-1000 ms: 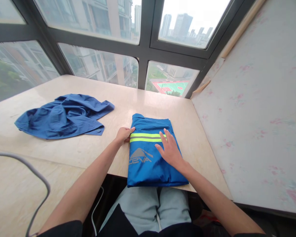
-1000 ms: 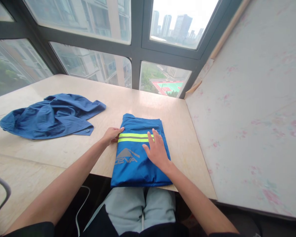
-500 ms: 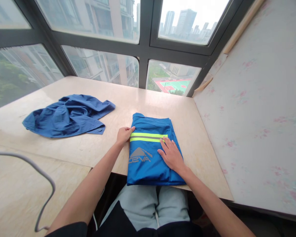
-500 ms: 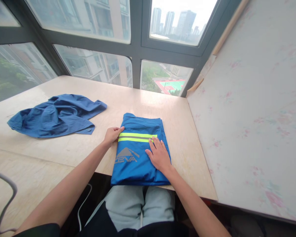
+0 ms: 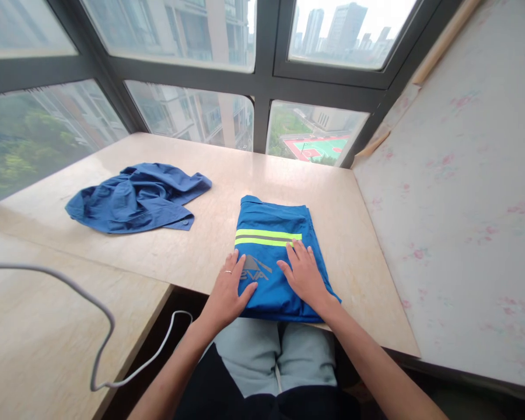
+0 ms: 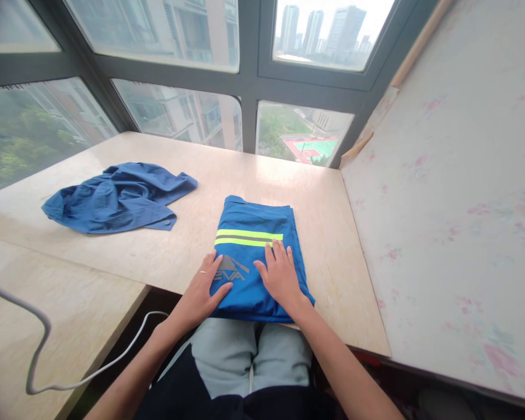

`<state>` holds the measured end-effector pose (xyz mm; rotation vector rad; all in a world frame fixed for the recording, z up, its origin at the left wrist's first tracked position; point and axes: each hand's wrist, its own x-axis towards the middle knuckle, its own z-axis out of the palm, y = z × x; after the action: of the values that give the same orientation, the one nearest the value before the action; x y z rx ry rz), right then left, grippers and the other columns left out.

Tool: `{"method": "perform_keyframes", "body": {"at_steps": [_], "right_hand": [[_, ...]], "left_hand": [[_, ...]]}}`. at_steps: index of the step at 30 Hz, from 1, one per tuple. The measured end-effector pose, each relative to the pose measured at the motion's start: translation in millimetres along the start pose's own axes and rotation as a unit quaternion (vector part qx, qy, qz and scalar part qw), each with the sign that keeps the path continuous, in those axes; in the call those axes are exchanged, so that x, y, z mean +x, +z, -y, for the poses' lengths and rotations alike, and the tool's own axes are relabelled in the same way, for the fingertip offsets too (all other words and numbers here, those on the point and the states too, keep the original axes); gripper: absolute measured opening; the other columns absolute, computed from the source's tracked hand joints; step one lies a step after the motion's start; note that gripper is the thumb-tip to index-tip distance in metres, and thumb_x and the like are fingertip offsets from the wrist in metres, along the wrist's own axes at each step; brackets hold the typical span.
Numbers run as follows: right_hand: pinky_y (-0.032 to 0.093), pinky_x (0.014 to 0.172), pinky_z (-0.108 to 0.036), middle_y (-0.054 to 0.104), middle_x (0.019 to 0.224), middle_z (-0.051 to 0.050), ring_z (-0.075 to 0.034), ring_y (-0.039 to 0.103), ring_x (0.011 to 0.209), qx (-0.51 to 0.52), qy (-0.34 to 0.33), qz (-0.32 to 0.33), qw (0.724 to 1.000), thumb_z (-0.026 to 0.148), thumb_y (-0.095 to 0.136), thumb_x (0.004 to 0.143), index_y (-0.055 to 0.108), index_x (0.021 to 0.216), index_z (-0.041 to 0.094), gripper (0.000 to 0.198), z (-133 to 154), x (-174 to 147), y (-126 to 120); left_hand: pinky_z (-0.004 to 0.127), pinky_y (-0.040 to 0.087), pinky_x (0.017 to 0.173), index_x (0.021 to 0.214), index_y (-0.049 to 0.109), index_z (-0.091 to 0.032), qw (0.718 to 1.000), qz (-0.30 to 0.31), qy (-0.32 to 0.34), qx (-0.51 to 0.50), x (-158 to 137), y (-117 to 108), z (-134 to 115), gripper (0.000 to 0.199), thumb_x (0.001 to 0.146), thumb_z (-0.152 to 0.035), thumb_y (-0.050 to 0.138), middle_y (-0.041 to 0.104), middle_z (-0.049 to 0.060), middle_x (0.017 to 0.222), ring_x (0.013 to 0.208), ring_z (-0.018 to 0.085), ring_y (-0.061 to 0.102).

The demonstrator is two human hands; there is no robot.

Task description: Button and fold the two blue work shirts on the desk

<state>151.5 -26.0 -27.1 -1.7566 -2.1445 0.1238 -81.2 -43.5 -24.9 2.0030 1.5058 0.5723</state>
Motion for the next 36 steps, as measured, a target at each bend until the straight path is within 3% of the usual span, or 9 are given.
{"method": "perform_keyframes", "body": {"at_steps": [2, 5, 7, 9, 15, 22, 29, 36], "right_hand": [[0.023, 0.117, -0.056, 0.034, 0.154, -0.019, -0.032, 0.025, 0.146, 0.017, -0.054, -0.001, 0.998, 0.046, 0.038, 0.099, 0.039, 0.149, 0.011, 0.060, 26.8, -5.7, -6.3], [0.025, 0.118, -0.052, 0.026, 0.158, -0.015, -0.029, 0.018, 0.148, 0.042, -0.167, 0.028, 0.985, 0.045, 0.044, 0.098, 0.035, 0.151, 0.014, 0.062, 58.9, -17.7, -9.0], [0.027, 0.118, -0.051, 0.026, 0.158, -0.016, -0.029, 0.019, 0.148, 0.037, -0.192, 0.045, 0.980, 0.046, 0.048, 0.096, 0.036, 0.150, 0.012, 0.065, 64.4, -26.7, -4.9], [0.027, 0.118, -0.051, 0.029, 0.157, -0.017, -0.030, 0.022, 0.147, 0.021, -0.196, 0.058, 0.979, 0.051, 0.050, 0.095, 0.036, 0.149, 0.010, 0.069, 56.7, -36.3, 0.8], [0.023, 0.118, -0.054, 0.025, 0.159, -0.014, -0.032, 0.021, 0.147, -0.026, -0.217, 0.079, 0.973, 0.056, 0.051, 0.093, 0.033, 0.151, 0.018, 0.072, 17.9, -62.1, -2.4], [0.023, 0.118, -0.054, 0.025, 0.159, -0.015, -0.031, 0.021, 0.147, -0.044, -0.206, 0.101, 0.972, 0.055, 0.056, 0.090, 0.033, 0.151, 0.016, 0.075, 11.5, -71.1, -12.5], [0.026, 0.117, -0.054, 0.028, 0.158, -0.013, -0.030, 0.023, 0.147, -0.031, -0.214, 0.095, 0.972, 0.053, 0.059, 0.089, 0.035, 0.150, 0.018, 0.074, 6.5, -72.4, -16.5], [0.028, 0.117, -0.052, 0.033, 0.156, -0.012, -0.028, 0.026, 0.146, -0.030, -0.203, 0.099, 0.974, 0.057, 0.052, 0.092, 0.036, 0.150, 0.020, 0.071, -6.3, -77.3, -23.6]], "left_hand": [[0.050, 0.019, 0.120, 0.154, 0.026, -0.024, 0.998, 0.007, 0.037, 0.055, -4.7, -1.5, 1.5, 0.071, 0.091, -0.049, 0.048, 0.018, 0.010, 0.162, 0.149, 0.030, 0.012], [0.054, 0.020, 0.119, 0.154, 0.024, -0.021, 0.978, 0.016, 0.156, 0.136, -2.7, -2.1, 2.9, 0.064, 0.096, -0.040, 0.042, 0.022, 0.012, 0.160, 0.149, 0.030, 0.012], [0.054, 0.021, 0.119, 0.153, 0.028, -0.018, 0.957, 0.022, 0.225, 0.180, -0.6, -1.7, 4.6, 0.058, 0.098, -0.032, 0.038, 0.025, 0.012, 0.160, 0.149, 0.029, 0.012], [0.052, 0.022, 0.119, 0.150, 0.035, -0.019, 0.945, 0.024, 0.250, 0.211, 0.2, -2.1, 8.0, 0.053, 0.098, -0.028, 0.037, 0.026, 0.010, 0.159, 0.149, 0.028, 0.013], [0.051, 0.024, 0.118, 0.150, 0.036, -0.024, 0.942, 0.046, 0.251, 0.219, -2.6, -11.3, 21.5, 0.051, 0.100, -0.032, 0.035, 0.026, 0.007, 0.160, 0.149, 0.027, 0.015], [0.051, 0.022, 0.119, 0.152, 0.030, -0.024, 0.939, 0.071, 0.239, 0.239, -4.7, -16.6, 26.8, 0.054, 0.100, -0.040, 0.035, 0.020, 0.007, 0.161, 0.150, 0.029, 0.012], [0.058, 0.019, 0.117, 0.155, 0.020, -0.021, 0.930, 0.081, 0.262, 0.245, -12.4, -18.0, 21.9, 0.099, 0.079, -0.076, 0.050, 0.016, 0.013, 0.162, 0.148, 0.037, 0.013], [0.065, 0.016, 0.114, 0.154, 0.025, -0.021, 0.929, 0.063, 0.259, 0.256, -11.5, -3.2, 8.7, 0.085, 0.084, -0.057, 0.057, 0.021, 0.014, 0.160, 0.147, 0.038, 0.017]]}}
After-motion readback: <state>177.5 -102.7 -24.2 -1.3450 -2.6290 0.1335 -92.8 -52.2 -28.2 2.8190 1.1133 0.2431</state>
